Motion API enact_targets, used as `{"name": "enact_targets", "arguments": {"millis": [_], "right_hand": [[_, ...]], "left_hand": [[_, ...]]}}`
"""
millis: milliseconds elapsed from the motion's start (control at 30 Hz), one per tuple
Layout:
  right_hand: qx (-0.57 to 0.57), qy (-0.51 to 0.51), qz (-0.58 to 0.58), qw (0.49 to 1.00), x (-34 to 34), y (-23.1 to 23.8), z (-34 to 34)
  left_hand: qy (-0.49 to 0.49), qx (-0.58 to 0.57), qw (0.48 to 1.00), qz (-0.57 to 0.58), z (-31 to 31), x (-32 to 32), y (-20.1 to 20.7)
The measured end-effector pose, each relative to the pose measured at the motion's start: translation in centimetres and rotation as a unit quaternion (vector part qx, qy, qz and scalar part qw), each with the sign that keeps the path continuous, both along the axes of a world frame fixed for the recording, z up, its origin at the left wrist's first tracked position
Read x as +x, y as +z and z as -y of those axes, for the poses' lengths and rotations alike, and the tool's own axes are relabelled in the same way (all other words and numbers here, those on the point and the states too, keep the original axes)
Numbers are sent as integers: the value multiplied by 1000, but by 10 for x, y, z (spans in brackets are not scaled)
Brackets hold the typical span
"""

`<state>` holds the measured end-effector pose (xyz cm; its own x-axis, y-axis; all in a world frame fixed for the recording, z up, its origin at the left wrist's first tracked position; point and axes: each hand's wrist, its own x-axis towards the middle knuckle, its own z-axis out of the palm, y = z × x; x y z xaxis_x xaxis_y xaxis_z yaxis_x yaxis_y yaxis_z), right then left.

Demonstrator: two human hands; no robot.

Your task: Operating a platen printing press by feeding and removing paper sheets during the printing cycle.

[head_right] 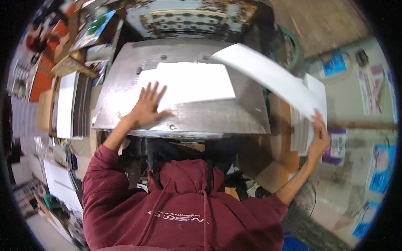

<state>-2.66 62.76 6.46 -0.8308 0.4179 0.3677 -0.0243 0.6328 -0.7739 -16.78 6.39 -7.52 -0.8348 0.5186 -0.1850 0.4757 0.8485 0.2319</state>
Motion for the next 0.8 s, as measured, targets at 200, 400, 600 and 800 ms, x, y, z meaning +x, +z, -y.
{"name": "enact_targets", "arguments": {"millis": [200, 400, 600, 800], "right_hand": [[-103, 294, 224, 923, -175, -112, 96], [-20, 414, 330, 848, -327, -134, 140], [190, 206, 278, 919, -397, -73, 133], [138, 155, -8, 978, -297, -17, 125]], "left_hand": [[-23, 15, 999, -33, 27, 92, 73], [180, -107, 957, -200, 97, 141, 146], [417, -100, 780, -455, 218, 141, 144], [463, -102, 795, -379, 401, 116, 22]]}}
